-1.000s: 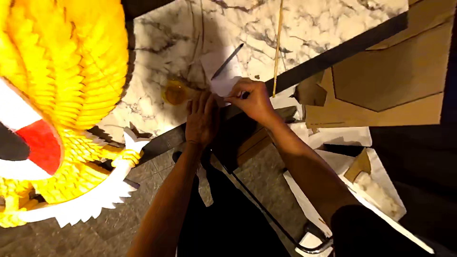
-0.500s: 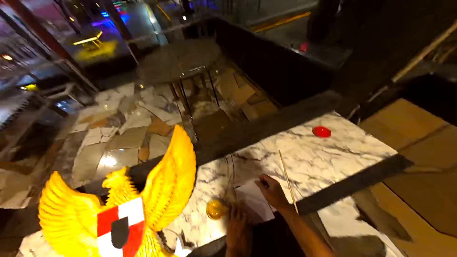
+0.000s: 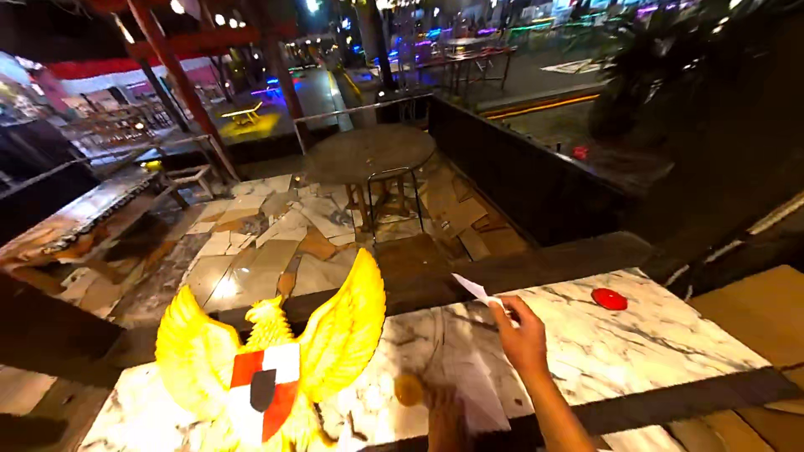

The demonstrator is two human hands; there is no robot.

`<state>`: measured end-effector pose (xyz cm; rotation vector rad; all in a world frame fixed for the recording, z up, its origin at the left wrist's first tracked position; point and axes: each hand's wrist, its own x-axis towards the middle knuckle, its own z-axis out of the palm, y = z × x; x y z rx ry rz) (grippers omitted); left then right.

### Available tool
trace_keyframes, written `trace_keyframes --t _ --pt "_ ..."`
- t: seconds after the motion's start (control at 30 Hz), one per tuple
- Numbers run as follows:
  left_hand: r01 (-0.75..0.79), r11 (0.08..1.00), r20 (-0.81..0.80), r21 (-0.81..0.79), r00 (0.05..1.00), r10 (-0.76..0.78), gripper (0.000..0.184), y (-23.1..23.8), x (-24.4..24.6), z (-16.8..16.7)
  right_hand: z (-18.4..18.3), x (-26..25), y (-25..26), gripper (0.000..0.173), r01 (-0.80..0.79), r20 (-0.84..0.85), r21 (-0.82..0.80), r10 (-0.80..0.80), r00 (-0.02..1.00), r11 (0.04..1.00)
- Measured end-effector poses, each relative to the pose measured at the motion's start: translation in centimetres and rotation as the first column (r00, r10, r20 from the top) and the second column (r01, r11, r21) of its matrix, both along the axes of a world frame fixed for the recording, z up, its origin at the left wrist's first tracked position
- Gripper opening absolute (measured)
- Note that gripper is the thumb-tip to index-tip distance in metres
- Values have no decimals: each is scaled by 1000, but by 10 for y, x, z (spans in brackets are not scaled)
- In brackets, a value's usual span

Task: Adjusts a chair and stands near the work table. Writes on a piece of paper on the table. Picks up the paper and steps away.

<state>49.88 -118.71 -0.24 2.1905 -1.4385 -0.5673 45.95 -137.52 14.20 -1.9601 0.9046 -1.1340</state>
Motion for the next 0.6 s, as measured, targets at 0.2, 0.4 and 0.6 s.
trace_keyframes --t 0.2,0.4,0.6 --pt "-372 924 -923 -87 378 65 50 124 13 97 -14 -55 204 19 -319 -36 -94 317 948 943" --pt "-780 612 -948 132 83 309 14 367 32 147 -40 -33 436 17 -755 -97 153 770 631 638" --pt "-970 190 -814 150 -12 581 27 599 68 134 -45 52 622 20 -941 -190 28 926 327 338"
